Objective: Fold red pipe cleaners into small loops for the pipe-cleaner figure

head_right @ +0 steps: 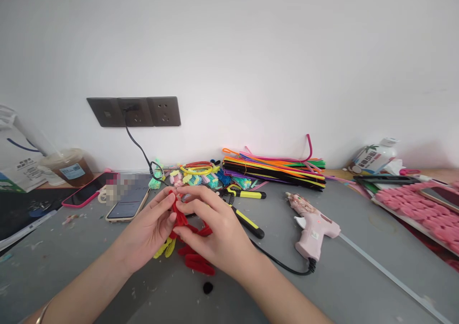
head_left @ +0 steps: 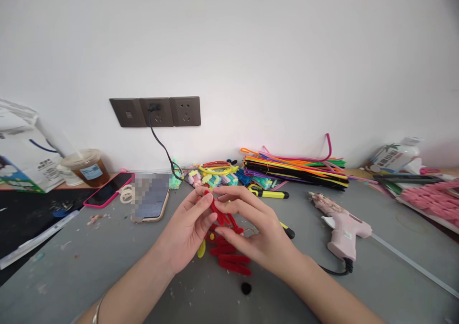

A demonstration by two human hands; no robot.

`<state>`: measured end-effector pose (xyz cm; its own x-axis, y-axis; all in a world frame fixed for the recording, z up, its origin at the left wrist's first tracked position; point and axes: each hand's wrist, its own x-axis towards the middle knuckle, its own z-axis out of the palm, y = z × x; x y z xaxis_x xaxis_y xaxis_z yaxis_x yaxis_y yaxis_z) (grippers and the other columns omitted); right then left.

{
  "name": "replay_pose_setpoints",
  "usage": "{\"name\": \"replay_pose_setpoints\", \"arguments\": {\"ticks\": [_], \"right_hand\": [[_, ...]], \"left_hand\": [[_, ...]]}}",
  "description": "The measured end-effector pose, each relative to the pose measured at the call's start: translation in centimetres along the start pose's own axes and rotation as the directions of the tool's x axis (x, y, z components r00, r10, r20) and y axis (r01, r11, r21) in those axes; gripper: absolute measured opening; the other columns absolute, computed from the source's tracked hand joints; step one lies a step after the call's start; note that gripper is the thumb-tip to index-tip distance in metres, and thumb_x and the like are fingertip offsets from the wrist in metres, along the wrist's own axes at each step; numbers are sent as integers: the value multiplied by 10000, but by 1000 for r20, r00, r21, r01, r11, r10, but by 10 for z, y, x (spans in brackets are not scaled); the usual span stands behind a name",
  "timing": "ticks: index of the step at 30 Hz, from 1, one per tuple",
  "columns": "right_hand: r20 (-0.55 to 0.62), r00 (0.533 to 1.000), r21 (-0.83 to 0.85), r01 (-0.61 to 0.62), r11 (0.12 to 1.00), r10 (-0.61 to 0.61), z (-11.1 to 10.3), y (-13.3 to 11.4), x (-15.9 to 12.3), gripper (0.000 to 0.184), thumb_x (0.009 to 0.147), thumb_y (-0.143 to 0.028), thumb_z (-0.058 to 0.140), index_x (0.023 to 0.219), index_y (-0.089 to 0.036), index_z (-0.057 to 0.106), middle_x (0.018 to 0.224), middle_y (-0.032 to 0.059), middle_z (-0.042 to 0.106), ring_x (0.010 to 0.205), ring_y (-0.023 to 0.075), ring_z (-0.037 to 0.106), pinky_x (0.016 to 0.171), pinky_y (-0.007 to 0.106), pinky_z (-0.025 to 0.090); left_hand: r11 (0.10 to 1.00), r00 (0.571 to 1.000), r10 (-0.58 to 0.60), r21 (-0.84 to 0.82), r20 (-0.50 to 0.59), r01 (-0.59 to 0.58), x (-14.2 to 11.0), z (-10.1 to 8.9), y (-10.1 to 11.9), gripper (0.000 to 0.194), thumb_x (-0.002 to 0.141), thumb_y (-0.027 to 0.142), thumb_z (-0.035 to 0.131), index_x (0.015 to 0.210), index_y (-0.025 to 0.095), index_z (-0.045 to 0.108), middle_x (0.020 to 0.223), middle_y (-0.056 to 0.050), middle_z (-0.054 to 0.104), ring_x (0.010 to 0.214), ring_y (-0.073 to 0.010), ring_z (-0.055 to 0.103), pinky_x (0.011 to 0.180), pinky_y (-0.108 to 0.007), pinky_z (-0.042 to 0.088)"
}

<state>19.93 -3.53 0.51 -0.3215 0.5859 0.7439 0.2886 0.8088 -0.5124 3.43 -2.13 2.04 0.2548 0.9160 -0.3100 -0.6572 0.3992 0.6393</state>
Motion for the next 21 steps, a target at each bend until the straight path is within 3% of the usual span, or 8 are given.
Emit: {"name": "replay_pose_setpoints", "arguments": {"ticks": [4, 8, 10, 13, 16, 18, 21], "right_hand": [[-64, 997, 26, -38, 999, 40, -4, 2, 2, 132, 907, -125, 656, 985, -223, 699, 1101, 109, 698, 1017, 214, 681, 883, 363, 568], [-110, 976, 145, -174, 974, 191, -11, 5, 6, 124, 924, -171, 650, 949, -234, 753, 965, 76, 728, 904, 207, 685, 801, 348, 567], [-88, 959, 212, -248, 945, 271, -14, 8, 8, 108, 926, -213, 658, 910, -228, 764, 908, 65, 733, 874, 206, 677, 794, 343, 556], [-33, 932, 257, -340, 905, 360, -15, 13, 9, 119, 916, -285, 678, 866, -220, 764, 871, 55, 733, 834, 203, 665, 777, 336, 537], [-6, 912, 257, -395, 882, 410, -14, 15, 9, 163, 894, -337, 695, 816, -207, 755, 836, 55, 723, 788, 199, 654, 734, 325, 524], [14, 903, 258, -417, 871, 429, -14, 14, 9, 187, 885, -358, 696, 806, -199, 754, 818, 54, 719, 776, 196, 650, 724, 317, 518], [59, 886, 269, -457, 848, 459, -14, 13, 10, 213, 886, -378, 684, 797, -195, 749, 804, 51, 719, 775, 194, 647, 715, 308, 508]], "left_hand": [[999, 994, 2, 47, 112, -7, 1, -2, 0, 205, 744, 152, 839, 800, 156, 642, 757, 25, 679, 640, -67, 678, 621, -139, 621], [959, 986, 28, 274, 164, -73, 2, -5, 2, 295, 697, 292, 880, 737, 167, 616, 696, 30, 626, 662, -92, 660, 623, -160, 611], [866, 968, 144, 448, 205, -223, 2, -7, 3, 225, 748, 302, 837, 768, 177, 651, 717, 21, 626, 691, -106, 652, 634, -178, 606], [577, 891, 337, 681, 305, -452, 3, -10, 4, 125, 763, 254, 806, 832, 198, 719, 824, -11, 688, 790, -146, 670, 678, -195, 595], [350, 839, 406, 787, 362, -508, 5, -14, 2, 120, 746, 236, 808, 852, 208, 760, 856, -31, 737, 790, -173, 693, 675, -205, 583], [305, 826, 422, 799, 375, -519, 7, -15, 1, 84, 752, 237, 797, 829, 212, 775, 821, -27, 751, 735, -173, 701, 663, -213, 575], [354, 837, 416, 784, 356, -510, 6, -16, 1, 40, 769, 245, 780, 797, 218, 787, 742, -17, 758, 675, -180, 719, 639, -221, 569]]}}
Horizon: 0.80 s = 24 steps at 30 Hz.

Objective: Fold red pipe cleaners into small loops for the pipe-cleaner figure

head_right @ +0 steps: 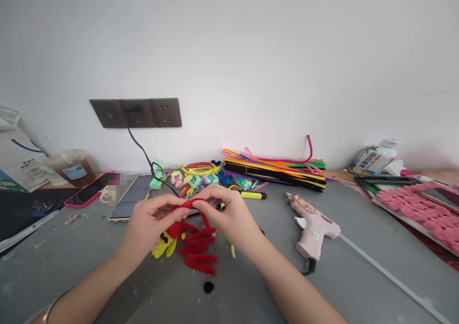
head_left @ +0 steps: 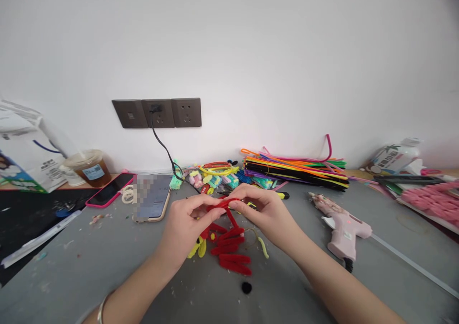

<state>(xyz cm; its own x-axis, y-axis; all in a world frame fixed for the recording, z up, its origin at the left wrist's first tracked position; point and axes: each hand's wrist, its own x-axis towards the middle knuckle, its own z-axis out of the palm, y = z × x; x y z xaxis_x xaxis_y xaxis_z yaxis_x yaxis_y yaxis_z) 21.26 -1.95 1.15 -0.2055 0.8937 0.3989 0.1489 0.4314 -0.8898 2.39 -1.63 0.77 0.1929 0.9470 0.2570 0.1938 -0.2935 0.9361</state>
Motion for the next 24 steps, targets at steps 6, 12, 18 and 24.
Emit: {"name": "replay_pose_setpoints", "arguments": {"ticks": [6, 12, 18, 24], "right_hand": [[10, 996, 82, -89, 993, 89, -1, 2, 0, 216, 852, -395, 715, 798, -186, 721, 796, 46, 713, 741, 185, 621, 674, 301, 487], [18, 984, 182, -179, 967, 179, -2, 6, 0, 251, 807, -422, 760, 805, -178, 704, 785, 37, 705, 732, 180, 636, 684, 302, 512], [102, 974, 214, -218, 952, 201, -4, 4, 1, 258, 800, -434, 769, 806, -179, 729, 814, 43, 740, 759, 184, 667, 708, 306, 530], [115, 965, 195, -255, 947, 237, -3, 3, 2, 321, 777, -484, 779, 806, -174, 702, 771, 37, 724, 713, 179, 664, 674, 308, 534]], "left_hand": [[1000, 999, -24, -11, 21, 24, -3, -4, 8, 59, 781, 228, 765, 730, 213, 794, 652, -27, 759, 619, -188, 721, 586, -210, 544], [998, 998, -20, 53, 60, 17, -2, -3, 5, 103, 821, 252, 726, 745, 210, 782, 687, -26, 758, 640, -174, 712, 576, -192, 515], [997, 989, -67, -40, 131, 73, -1, 0, 4, 120, 794, 257, 765, 905, 214, 776, 836, -49, 795, 719, -182, 747, 653, -203, 559], [975, 985, -120, -174, 122, 140, -3, 0, 5, 48, 796, 215, 761, 761, 183, 764, 739, -64, 786, 641, -179, 743, 571, -187, 547]]}}
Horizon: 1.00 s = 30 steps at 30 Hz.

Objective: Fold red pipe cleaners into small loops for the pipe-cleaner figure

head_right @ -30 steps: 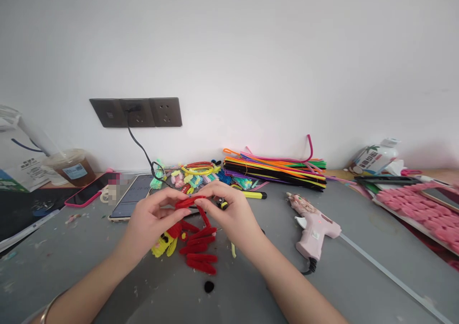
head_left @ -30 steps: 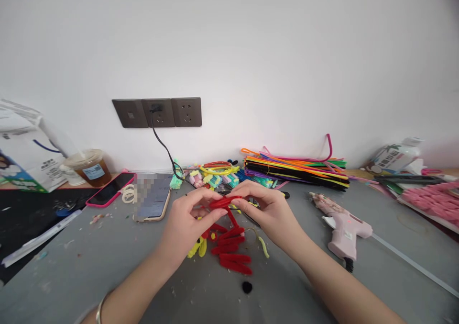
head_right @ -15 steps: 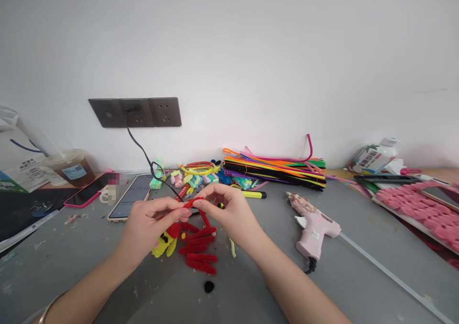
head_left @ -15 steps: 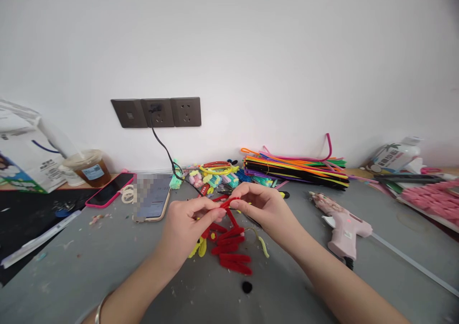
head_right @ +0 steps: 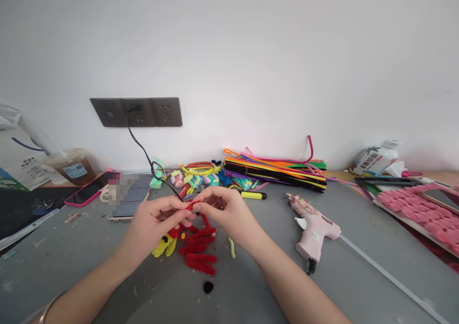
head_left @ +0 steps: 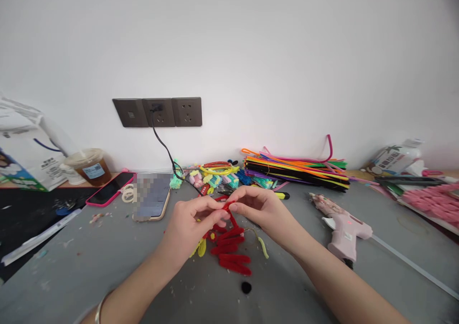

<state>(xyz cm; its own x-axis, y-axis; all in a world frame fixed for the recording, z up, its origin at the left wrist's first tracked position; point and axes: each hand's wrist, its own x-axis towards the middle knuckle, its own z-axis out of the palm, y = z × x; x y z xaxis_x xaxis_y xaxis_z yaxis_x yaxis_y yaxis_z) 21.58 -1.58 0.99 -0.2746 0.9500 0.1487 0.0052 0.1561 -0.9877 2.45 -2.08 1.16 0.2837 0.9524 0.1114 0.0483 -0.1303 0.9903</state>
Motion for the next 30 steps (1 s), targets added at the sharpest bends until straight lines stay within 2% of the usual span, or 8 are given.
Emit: {"name": "replay_pose_setpoints", "arguments": {"ticks": [7, 12, 14, 16, 18, 23, 27, 30], "right_hand": [[2, 1000, 14, -7, 1000, 7, 0, 1, 0, 297, 791, -460, 765, 790, -173, 688, 762, 27, 712, 700, 163, 646, 647, 277, 502], [-78, 997, -34, -7, 999, 5, 8, 4, -1, 271, 809, -441, 721, 790, -177, 661, 782, 38, 708, 721, 177, 649, 670, 290, 499], [-112, 994, -107, 2, 994, -14, 10, 4, -1, 254, 829, -426, 696, 791, -177, 660, 777, 38, 694, 719, 179, 629, 667, 296, 486], [-128, 990, -153, 35, 988, -55, 9, 3, -2, 239, 851, -411, 680, 799, -179, 658, 788, 36, 682, 719, 174, 605, 667, 293, 472], [-88, 993, -137, 71, 988, -84, 6, 1, -3, 236, 865, -409, 677, 809, -180, 659, 799, 32, 670, 720, 168, 589, 665, 288, 470], [99, 989, -49, 114, 992, -109, -1, -6, -5, 205, 865, -372, 717, 806, -179, 679, 778, 28, 653, 720, 164, 581, 667, 289, 473], [155, 977, -24, 154, 988, -149, -3, -5, -5, 132, 869, -299, 726, 806, -186, 694, 817, 28, 668, 765, 164, 603, 703, 285, 471], [145, 977, -36, 163, 986, -156, -3, -4, -4, 112, 870, -270, 723, 800, -190, 686, 820, 25, 668, 771, 163, 597, 710, 283, 464]], "left_hand": [[998, 1000, 20, 54, -3, -20, 0, -1, 0, 27, 794, 211, 752, 778, 192, 763, 753, -58, 792, 644, -187, 748, 585, -204, 568], [983, 999, 35, 183, -29, -29, 0, 1, -3, 45, 795, 215, 736, 757, 195, 725, 745, -43, 788, 658, -197, 760, 622, -211, 579], [987, 1000, 3, 162, -20, 1, 1, 2, -2, 62, 799, 233, 741, 761, 189, 717, 746, -48, 787, 638, -187, 753, 601, -200, 567], [996, 998, -62, 70, 32, 60, 2, 1, 0, 123, 826, 292, 732, 783, 177, 726, 777, -75, 791, 634, -179, 747, 573, -192, 552], [989, 983, -133, -52, 124, 140, 3, -2, 2, 213, 860, 368, 707, 800, 166, 732, 813, -104, 795, 654, -178, 747, 573, -196, 551], [918, 892, -237, -213, 384, 335, 3, -11, 3, 224, 822, 362, 768, 752, 155, 721, 782, -111, 793, 687, -171, 749, 597, -194, 551], [881, 843, -287, -220, 454, 419, 3, -12, 3, 206, 793, 335, 800, 841, 139, 762, 818, -116, 797, 693, -167, 745, 615, -204, 560], [873, 844, -292, -237, 450, 427, 5, -10, 2, 214, 774, 331, 819, 813, 128, 766, 821, -115, 798, 693, -158, 741, 617, -195, 557]]}}
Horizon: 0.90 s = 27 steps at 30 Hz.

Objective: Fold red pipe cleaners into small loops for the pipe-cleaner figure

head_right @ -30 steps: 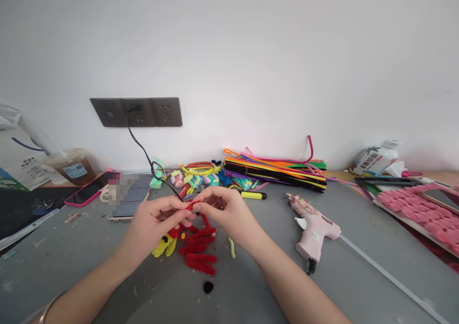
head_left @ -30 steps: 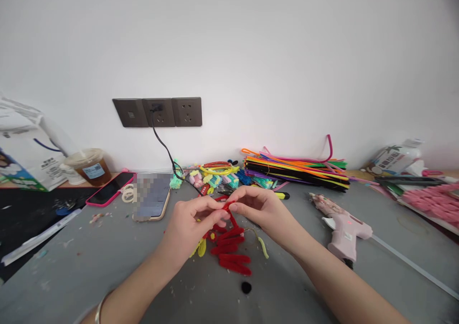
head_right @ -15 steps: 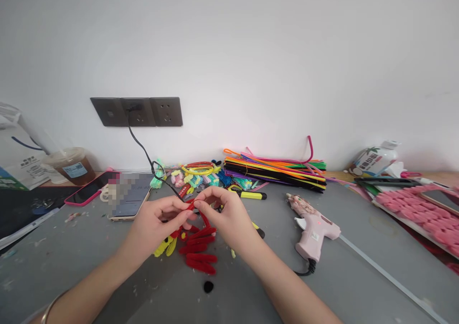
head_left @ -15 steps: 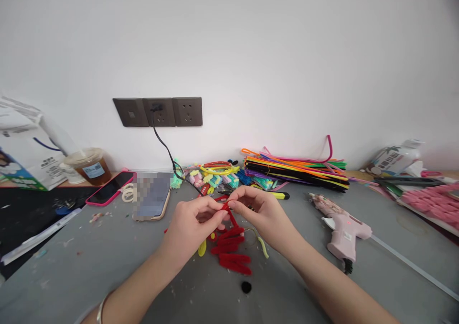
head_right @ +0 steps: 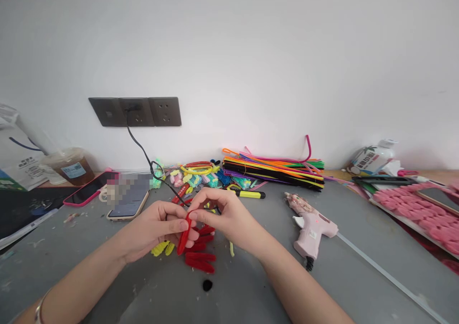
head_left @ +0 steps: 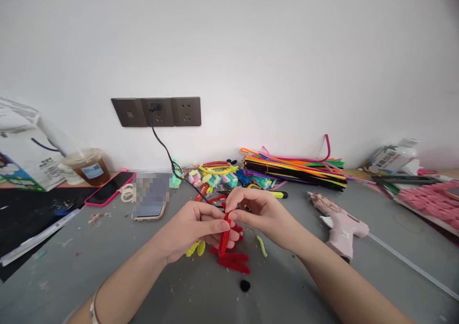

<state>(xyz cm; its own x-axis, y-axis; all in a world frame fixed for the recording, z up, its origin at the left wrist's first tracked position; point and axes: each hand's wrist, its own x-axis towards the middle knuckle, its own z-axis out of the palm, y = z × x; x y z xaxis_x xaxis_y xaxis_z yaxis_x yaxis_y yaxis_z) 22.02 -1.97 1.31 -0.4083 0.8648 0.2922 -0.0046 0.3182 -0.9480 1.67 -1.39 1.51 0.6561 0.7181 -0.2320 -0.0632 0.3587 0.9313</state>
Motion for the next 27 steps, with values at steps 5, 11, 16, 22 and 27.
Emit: {"name": "replay_pose_setpoints", "arguments": {"ticks": [5, 11, 16, 22, 27], "right_hand": [[-77, 993, -101, 81, 992, -89, 3, -1, 0, 87, 878, -208, 699, 796, -191, 676, 805, 25, 661, 765, 166, 592, 711, 289, 462], [-95, 948, -190, 281, 941, -303, 7, -1, -2, 104, 891, -132, 673, 803, -186, 676, 819, 41, 683, 775, 159, 634, 725, 280, 493], [-38, 931, -190, 349, 918, -362, 5, -3, -2, 110, 887, -99, 655, 810, -178, 657, 868, 65, 700, 796, 162, 662, 735, 281, 517], [-10, 920, -200, 382, 902, -391, 4, -5, -2, 133, 897, -81, 612, 812, -171, 659, 904, 91, 720, 826, 177, 674, 750, 297, 529], [-9, 896, -223, 432, 874, -445, 5, -6, -3, 141, 890, -74, 620, 854, -156, 729, 932, 108, 733, 854, 182, 683, 769, 294, 531]], "left_hand": [[998, 997, 36, -40, -70, -39, 3, 2, -5, 209, 759, 339, 834, 778, 142, 766, 762, -86, 793, 659, -131, 723, 587, -167, 536], [994, 989, 75, -74, -128, -85, 2, 8, -7, 237, 741, 359, 848, 764, 138, 765, 674, -60, 757, 683, -137, 723, 584, -158, 526], [991, 990, 108, -73, -93, -115, 0, 12, -7, 231, 797, 364, 802, 772, 138, 761, 697, -61, 755, 665, -121, 702, 596, -162, 526], [986, 985, 128, -90, -112, -139, 0, 12, -7, 227, 801, 342, 801, 739, 132, 743, 716, -53, 753, 626, -99, 673, 592, -158, 527], [979, 979, 144, -127, -142, -162, 1, 13, -6, 232, 774, 346, 825, 725, 133, 747, 688, -41, 740, 657, -114, 697, 608, -159, 538]]}}
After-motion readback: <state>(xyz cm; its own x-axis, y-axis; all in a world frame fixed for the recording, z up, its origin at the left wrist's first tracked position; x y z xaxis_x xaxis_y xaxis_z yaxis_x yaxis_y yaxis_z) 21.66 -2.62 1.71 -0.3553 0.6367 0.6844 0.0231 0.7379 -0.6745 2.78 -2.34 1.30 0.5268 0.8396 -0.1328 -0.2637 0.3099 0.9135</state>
